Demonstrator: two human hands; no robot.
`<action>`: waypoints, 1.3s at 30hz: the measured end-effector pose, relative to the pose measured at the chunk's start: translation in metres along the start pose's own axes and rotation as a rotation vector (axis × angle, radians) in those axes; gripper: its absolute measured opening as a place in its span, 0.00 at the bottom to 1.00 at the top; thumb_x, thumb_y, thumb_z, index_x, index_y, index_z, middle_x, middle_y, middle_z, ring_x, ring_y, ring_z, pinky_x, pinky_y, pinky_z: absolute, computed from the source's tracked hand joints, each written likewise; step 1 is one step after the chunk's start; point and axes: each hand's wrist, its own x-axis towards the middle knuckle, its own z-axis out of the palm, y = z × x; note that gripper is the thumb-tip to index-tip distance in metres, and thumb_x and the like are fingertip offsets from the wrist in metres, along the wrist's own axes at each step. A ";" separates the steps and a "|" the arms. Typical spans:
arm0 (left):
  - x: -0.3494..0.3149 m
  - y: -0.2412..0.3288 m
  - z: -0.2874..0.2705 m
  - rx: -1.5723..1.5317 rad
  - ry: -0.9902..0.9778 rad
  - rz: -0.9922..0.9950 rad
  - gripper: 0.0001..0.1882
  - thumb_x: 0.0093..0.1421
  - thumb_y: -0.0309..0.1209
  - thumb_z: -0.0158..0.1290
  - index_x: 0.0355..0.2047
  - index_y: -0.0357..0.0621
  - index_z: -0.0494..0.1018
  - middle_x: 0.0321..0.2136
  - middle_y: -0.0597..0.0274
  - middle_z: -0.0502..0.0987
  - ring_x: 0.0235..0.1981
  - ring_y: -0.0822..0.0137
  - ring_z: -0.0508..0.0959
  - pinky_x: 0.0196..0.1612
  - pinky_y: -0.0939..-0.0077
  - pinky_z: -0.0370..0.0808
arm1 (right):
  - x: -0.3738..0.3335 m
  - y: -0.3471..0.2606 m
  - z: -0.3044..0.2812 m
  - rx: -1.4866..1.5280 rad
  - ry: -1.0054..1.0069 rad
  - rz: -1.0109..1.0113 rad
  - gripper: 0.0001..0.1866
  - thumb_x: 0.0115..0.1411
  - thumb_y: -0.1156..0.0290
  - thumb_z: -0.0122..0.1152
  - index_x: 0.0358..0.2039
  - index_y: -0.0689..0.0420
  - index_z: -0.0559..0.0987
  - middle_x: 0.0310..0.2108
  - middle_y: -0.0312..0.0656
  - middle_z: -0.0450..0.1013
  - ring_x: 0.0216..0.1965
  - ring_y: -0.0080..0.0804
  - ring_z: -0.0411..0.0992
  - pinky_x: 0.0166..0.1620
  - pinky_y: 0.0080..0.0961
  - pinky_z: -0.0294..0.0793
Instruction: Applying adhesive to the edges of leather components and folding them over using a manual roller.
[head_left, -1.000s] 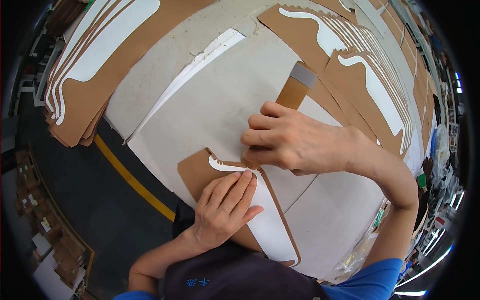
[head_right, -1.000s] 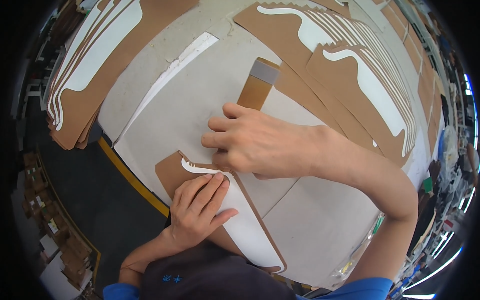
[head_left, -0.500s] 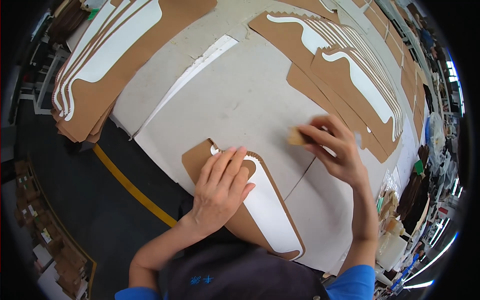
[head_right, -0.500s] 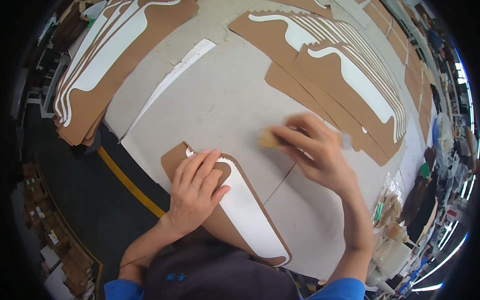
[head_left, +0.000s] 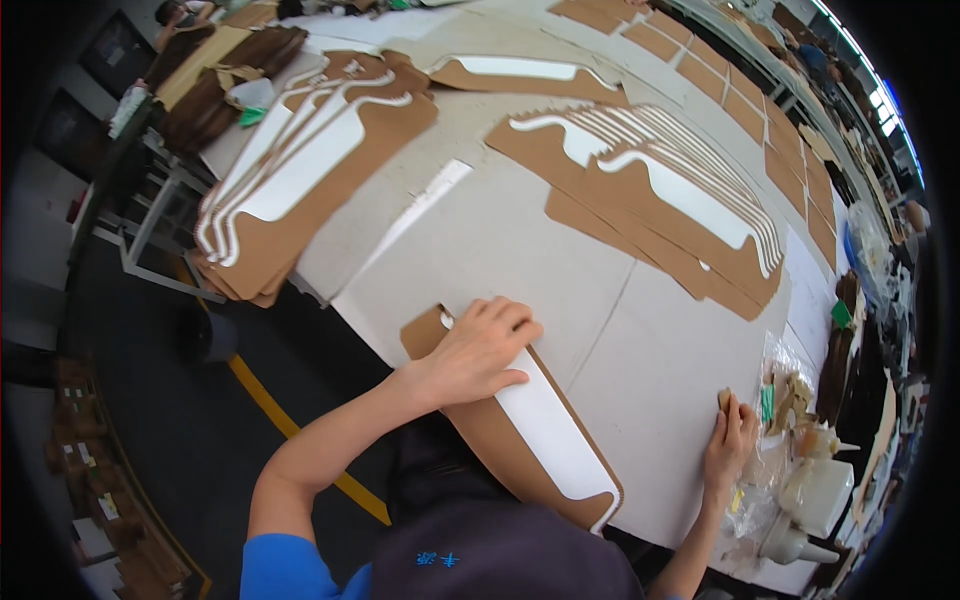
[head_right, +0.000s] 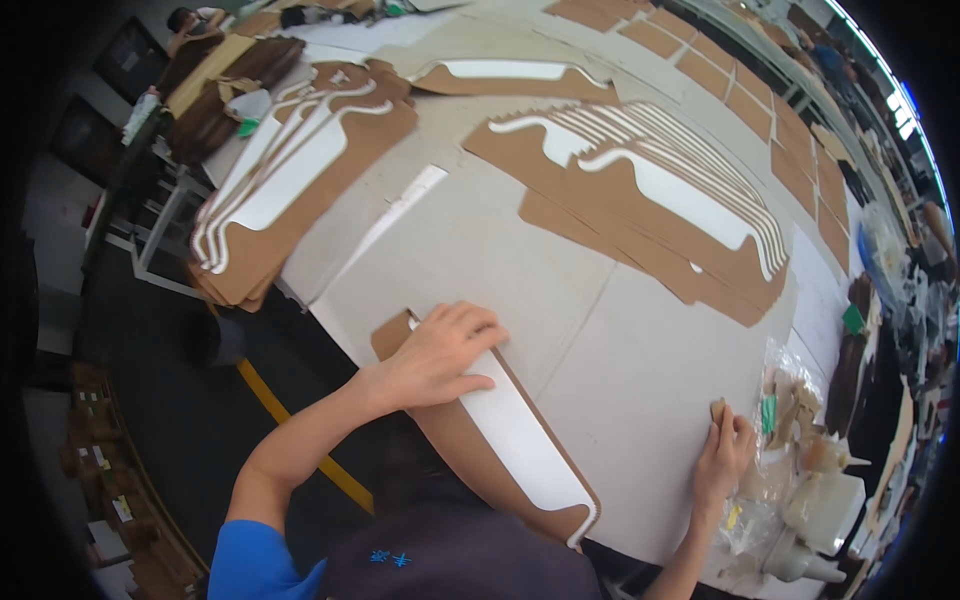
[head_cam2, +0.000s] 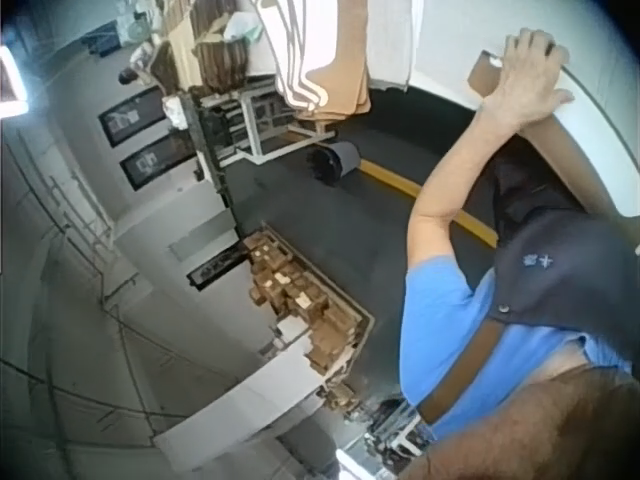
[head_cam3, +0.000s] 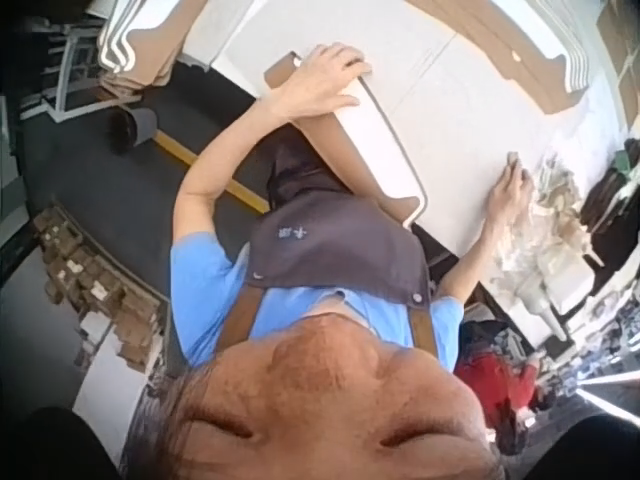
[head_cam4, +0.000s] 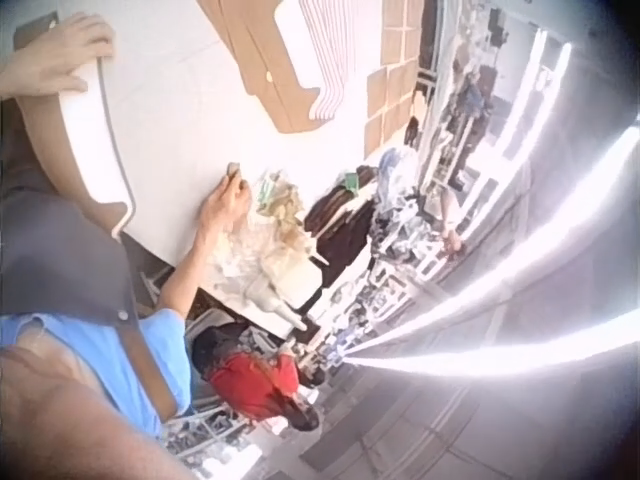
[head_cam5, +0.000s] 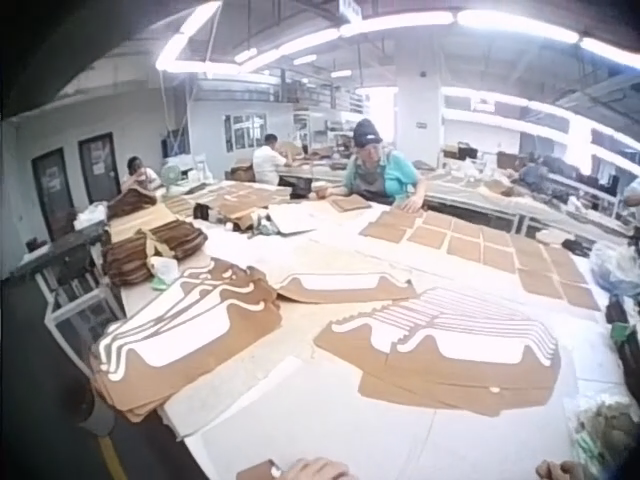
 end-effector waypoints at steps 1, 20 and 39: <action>0.005 -0.010 0.000 -0.070 -0.213 0.003 0.20 0.58 0.34 0.65 0.49 0.41 0.76 0.49 0.52 0.75 0.55 0.51 0.73 0.59 0.57 0.69 | -0.001 0.000 0.001 -0.032 -0.002 0.009 0.18 0.69 0.76 0.60 0.58 0.62 0.79 0.49 0.50 0.72 0.51 0.51 0.71 0.55 0.45 0.71; -0.114 -0.209 -0.210 0.624 0.672 -0.599 0.09 0.66 0.25 0.58 0.46 0.39 0.80 0.44 0.54 0.81 0.47 0.54 0.80 0.53 0.63 0.75 | 0.153 -0.097 0.035 0.288 0.099 -0.471 0.13 0.54 0.82 0.67 0.42 0.59 0.82 0.39 0.42 0.77 0.43 0.43 0.74 0.46 0.40 0.70; 0.177 -0.025 0.093 -0.160 0.282 0.148 0.08 0.60 0.24 0.62 0.39 0.38 0.81 0.42 0.56 0.82 0.46 0.52 0.80 0.49 0.59 0.77 | 0.274 -0.159 0.130 -0.044 0.175 -0.568 0.08 0.53 0.68 0.67 0.30 0.59 0.85 0.33 0.43 0.77 0.36 0.37 0.78 0.33 0.36 0.76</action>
